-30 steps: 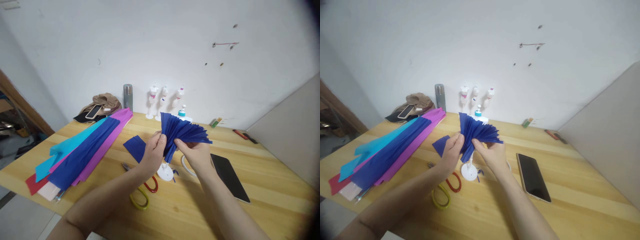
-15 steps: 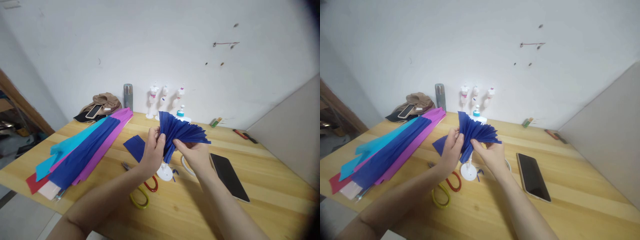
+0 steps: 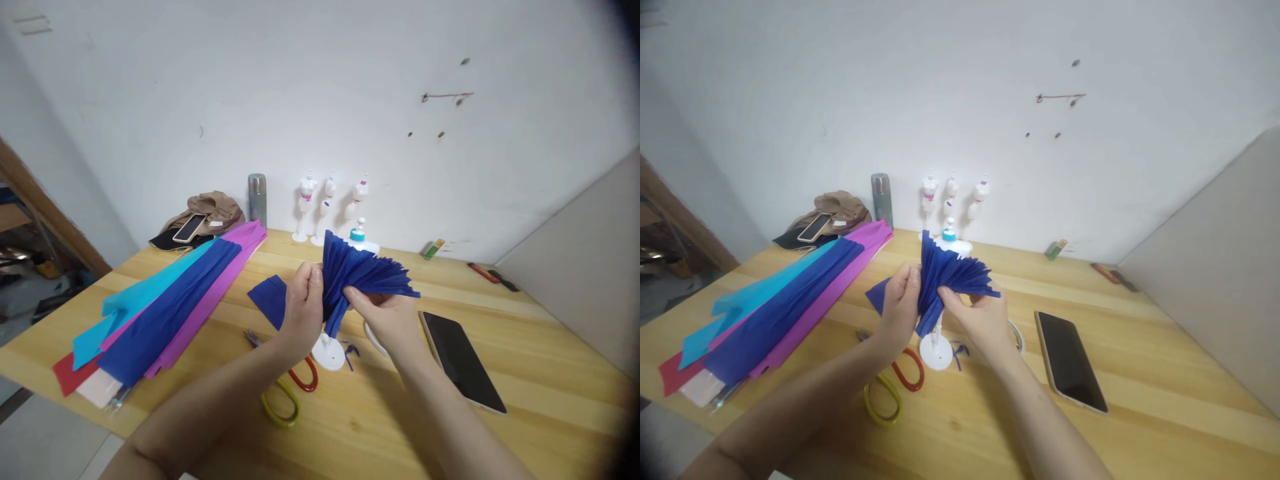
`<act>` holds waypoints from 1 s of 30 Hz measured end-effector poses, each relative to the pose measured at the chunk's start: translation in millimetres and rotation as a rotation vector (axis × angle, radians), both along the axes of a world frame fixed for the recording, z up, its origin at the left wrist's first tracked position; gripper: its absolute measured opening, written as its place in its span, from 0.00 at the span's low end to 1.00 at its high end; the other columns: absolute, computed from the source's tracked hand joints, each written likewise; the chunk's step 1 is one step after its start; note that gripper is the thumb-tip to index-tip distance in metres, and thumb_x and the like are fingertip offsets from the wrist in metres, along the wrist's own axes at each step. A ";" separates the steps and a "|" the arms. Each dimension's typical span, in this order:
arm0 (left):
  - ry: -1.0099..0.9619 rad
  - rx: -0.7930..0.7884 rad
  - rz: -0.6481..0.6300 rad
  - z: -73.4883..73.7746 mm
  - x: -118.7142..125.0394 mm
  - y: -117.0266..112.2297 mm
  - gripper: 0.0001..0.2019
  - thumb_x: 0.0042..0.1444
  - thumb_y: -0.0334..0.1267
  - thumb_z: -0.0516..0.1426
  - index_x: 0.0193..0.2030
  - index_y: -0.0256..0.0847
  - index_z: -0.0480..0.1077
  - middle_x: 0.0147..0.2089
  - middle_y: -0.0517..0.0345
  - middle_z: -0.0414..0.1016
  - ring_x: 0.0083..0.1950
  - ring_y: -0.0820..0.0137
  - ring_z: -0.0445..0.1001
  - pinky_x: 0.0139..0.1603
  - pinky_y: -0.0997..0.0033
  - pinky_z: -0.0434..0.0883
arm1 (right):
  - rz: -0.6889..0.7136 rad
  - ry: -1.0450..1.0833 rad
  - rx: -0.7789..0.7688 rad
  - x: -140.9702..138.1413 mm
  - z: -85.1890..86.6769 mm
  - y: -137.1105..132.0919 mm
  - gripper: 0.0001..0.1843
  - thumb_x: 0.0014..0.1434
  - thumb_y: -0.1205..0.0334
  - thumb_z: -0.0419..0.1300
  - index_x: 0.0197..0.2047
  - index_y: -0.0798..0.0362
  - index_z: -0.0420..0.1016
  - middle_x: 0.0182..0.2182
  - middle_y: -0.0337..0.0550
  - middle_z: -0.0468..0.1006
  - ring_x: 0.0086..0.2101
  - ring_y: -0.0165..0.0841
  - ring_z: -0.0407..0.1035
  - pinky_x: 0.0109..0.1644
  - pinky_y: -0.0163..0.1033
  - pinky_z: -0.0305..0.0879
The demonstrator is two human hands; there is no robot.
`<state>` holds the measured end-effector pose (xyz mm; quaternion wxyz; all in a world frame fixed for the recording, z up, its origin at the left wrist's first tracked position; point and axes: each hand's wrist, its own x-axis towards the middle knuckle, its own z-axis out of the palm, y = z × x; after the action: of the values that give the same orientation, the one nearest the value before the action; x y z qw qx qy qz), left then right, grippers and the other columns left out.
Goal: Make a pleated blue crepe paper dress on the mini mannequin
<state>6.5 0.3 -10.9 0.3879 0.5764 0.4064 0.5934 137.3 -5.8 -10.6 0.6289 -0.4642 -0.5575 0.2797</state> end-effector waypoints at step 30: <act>0.005 0.063 -0.138 8.2 -5.3 -5.7 0.16 0.67 0.42 0.45 0.30 0.40 0.62 0.27 0.63 0.60 0.30 0.73 0.59 0.33 0.72 0.59 | -0.008 0.084 -0.007 -3.1 0.6 1.7 0.11 0.41 0.60 0.70 0.29 0.51 0.75 0.27 0.42 0.82 0.32 0.39 0.77 0.43 0.45 0.74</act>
<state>1.2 -5.5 -2.7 0.4086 0.6164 0.3478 0.5763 134.3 -4.1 -10.0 0.6512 -0.4567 -0.5276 0.2985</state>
